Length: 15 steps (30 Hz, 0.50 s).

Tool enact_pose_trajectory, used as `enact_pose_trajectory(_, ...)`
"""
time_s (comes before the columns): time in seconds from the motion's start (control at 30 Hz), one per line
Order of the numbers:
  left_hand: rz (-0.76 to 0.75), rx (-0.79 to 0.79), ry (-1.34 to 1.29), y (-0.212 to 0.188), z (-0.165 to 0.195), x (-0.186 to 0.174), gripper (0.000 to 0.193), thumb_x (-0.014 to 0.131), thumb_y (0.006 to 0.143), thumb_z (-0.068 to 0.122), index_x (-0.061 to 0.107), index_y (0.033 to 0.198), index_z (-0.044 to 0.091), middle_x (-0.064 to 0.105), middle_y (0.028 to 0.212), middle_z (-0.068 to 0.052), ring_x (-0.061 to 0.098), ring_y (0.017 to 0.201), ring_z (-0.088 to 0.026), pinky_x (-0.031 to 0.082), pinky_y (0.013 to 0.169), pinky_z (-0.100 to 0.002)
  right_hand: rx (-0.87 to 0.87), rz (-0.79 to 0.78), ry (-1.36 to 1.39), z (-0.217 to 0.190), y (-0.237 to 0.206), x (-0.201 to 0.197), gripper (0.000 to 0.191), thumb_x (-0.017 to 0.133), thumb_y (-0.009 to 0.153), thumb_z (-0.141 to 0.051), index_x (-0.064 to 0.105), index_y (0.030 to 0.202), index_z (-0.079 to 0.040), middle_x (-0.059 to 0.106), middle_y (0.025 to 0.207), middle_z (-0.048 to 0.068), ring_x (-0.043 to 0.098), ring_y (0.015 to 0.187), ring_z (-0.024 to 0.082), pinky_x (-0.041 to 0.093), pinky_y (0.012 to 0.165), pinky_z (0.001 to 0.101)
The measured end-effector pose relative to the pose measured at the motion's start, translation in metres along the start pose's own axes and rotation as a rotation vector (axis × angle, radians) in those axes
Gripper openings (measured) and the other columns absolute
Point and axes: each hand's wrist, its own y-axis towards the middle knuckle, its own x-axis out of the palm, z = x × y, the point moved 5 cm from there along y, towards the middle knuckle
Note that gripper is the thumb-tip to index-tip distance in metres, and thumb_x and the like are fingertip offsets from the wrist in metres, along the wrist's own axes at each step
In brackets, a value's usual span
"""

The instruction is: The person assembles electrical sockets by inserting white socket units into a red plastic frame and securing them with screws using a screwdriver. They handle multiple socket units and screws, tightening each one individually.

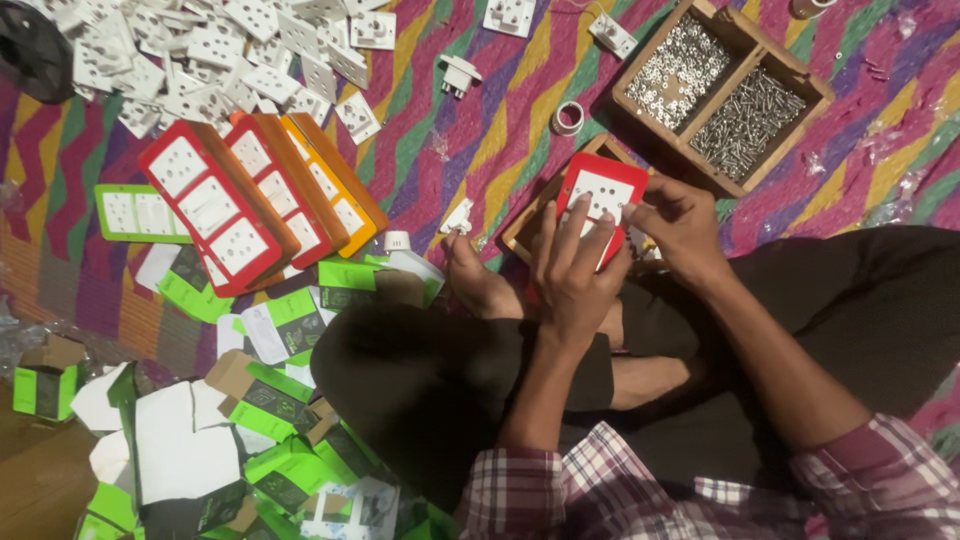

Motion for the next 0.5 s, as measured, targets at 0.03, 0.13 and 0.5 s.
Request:
enact_pose_trajectory(0.03,-0.008,0.006,0.012,-0.001,0.0,0.0,0.03,0.082,0.083,0.014,0.076,0.112,0.007,0.068,0.133,-0.016,0.06,0.131,-0.047,0.052,0.107,-0.056,-0.003,-0.005,0.018,-0.002,0.0,0.002,0.022,0.069,0.097,0.001,0.069,0.119,0.004,0.074,0.109,0.005,0.068,0.098,0.009,0.057,0.088,0.0269)
enact_pose_trajectory(0.13,-0.03,0.06,0.082,-0.002,0.002,0.0,0.029,0.082,0.085,0.014,0.076,0.113,0.006,0.067,0.134,-0.017,0.058,0.131,-0.05,0.052,0.103,-0.057,-0.008,-0.013,0.057,-0.007,0.0,0.005,0.021,0.068,0.098,0.003,0.069,0.119,0.004,0.073,0.111,0.005,0.068,0.099,0.008,0.057,0.09,0.0267)
enact_pose_trajectory(0.5,-0.053,0.129,0.22,-0.007,0.007,0.001,0.022,0.078,0.092,0.016,0.076,0.111,0.006,0.066,0.136,-0.01,0.058,0.131,-0.048,0.051,0.095,-0.058,0.038,0.041,0.084,0.003,0.0,0.004,0.012,0.064,0.094,0.004,0.067,0.105,0.001,0.072,0.097,0.005,0.066,0.084,0.007,0.055,0.078,0.0247)
